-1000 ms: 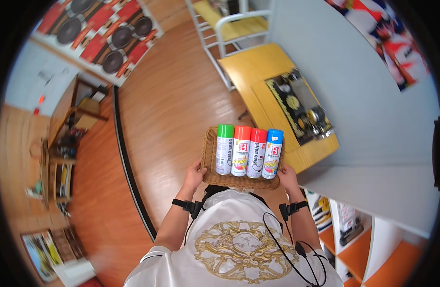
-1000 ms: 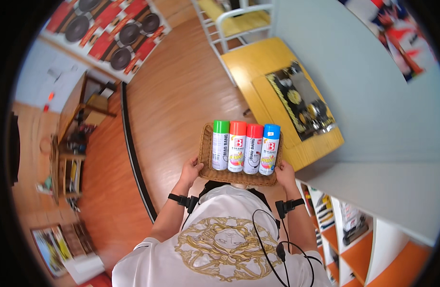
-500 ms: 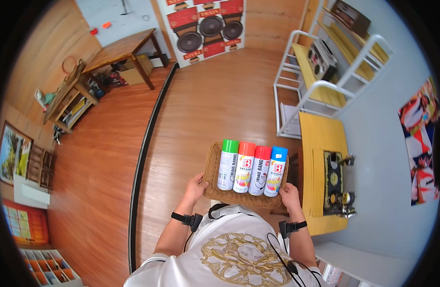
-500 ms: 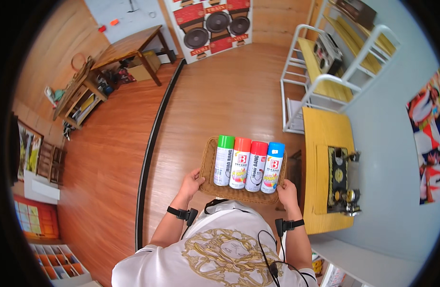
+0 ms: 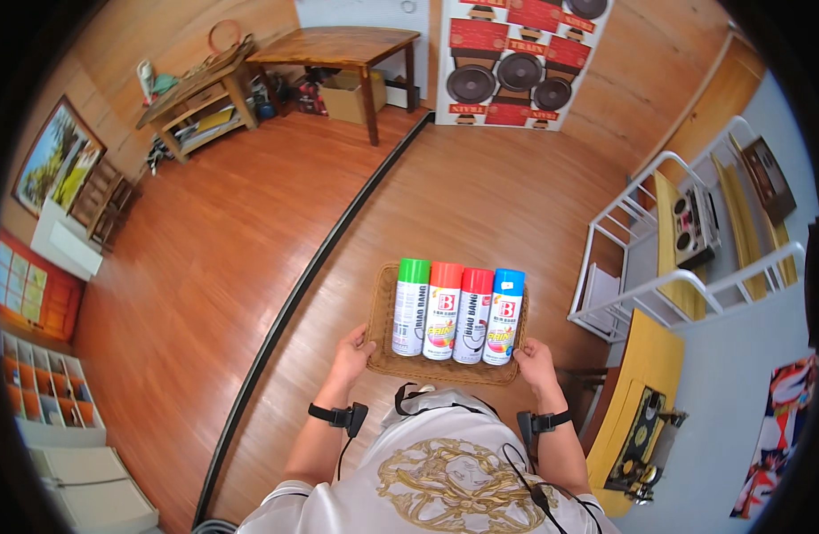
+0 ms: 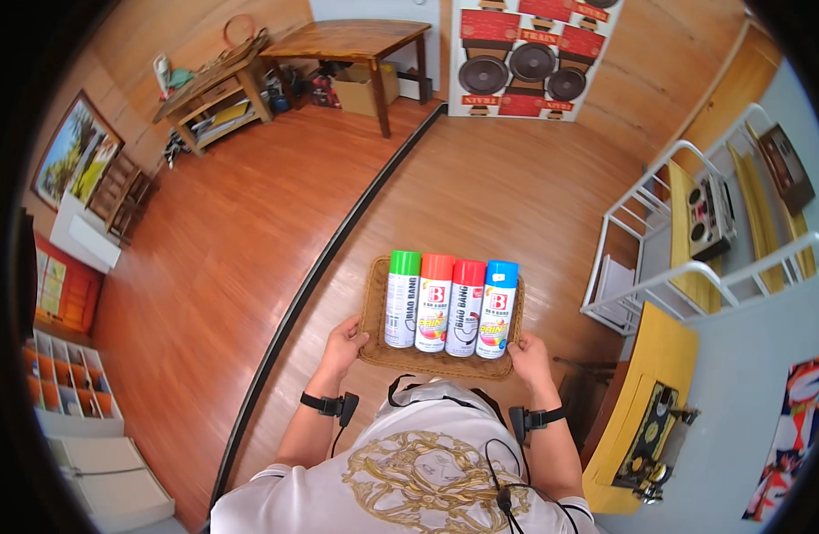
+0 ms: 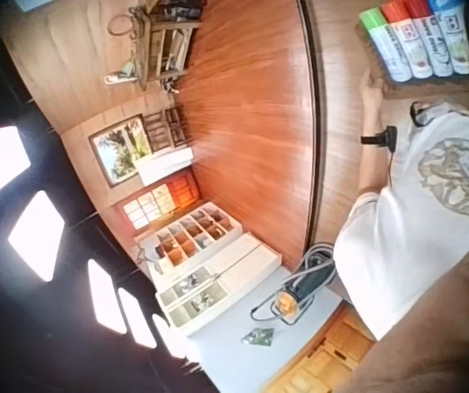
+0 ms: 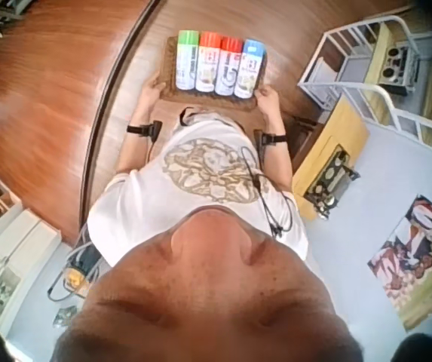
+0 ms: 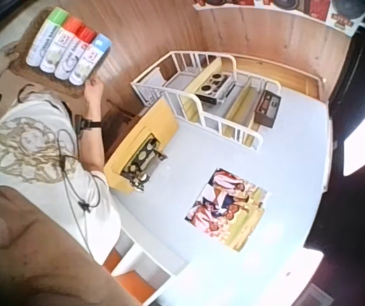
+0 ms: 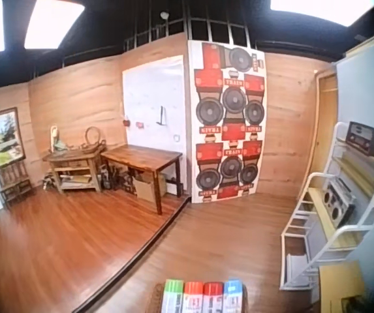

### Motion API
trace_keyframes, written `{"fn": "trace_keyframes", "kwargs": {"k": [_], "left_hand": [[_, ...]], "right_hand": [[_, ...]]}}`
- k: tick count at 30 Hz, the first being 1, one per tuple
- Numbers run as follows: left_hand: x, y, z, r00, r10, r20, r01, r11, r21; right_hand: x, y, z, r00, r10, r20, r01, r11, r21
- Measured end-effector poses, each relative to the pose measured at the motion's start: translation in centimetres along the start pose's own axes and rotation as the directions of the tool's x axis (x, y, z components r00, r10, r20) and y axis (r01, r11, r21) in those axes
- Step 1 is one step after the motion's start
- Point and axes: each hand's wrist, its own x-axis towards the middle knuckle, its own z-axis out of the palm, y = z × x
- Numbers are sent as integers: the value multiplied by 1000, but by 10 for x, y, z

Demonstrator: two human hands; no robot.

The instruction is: The person picks up a wicker tray and walks to a shelf to collect several spray paint cans, placing them into the tray. They then carry the tray to a wooden table and arrange the cans on the surface. Finally, the person returns to the shelf with the empty tray and fills it with multiple rolls of yellow and clear tape.

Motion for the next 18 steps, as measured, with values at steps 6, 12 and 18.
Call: {"fn": "trace_keyframes", "kwargs": {"k": [6,12,18], "left_hand": [[-3,9,-50,977,-57,-204,36,993,-109],[26,28,-98,930,-90,-356,25,982,-185],[80,74,-126,872,-87,-483,39,993,-108]], "right_hand": [[86,-46,62,981,-12,193,59,969,-238],[199,-51,141,944,-112,310,213,926,-313],[271,-141,212,914,-114,390,187,970,-155]]}}
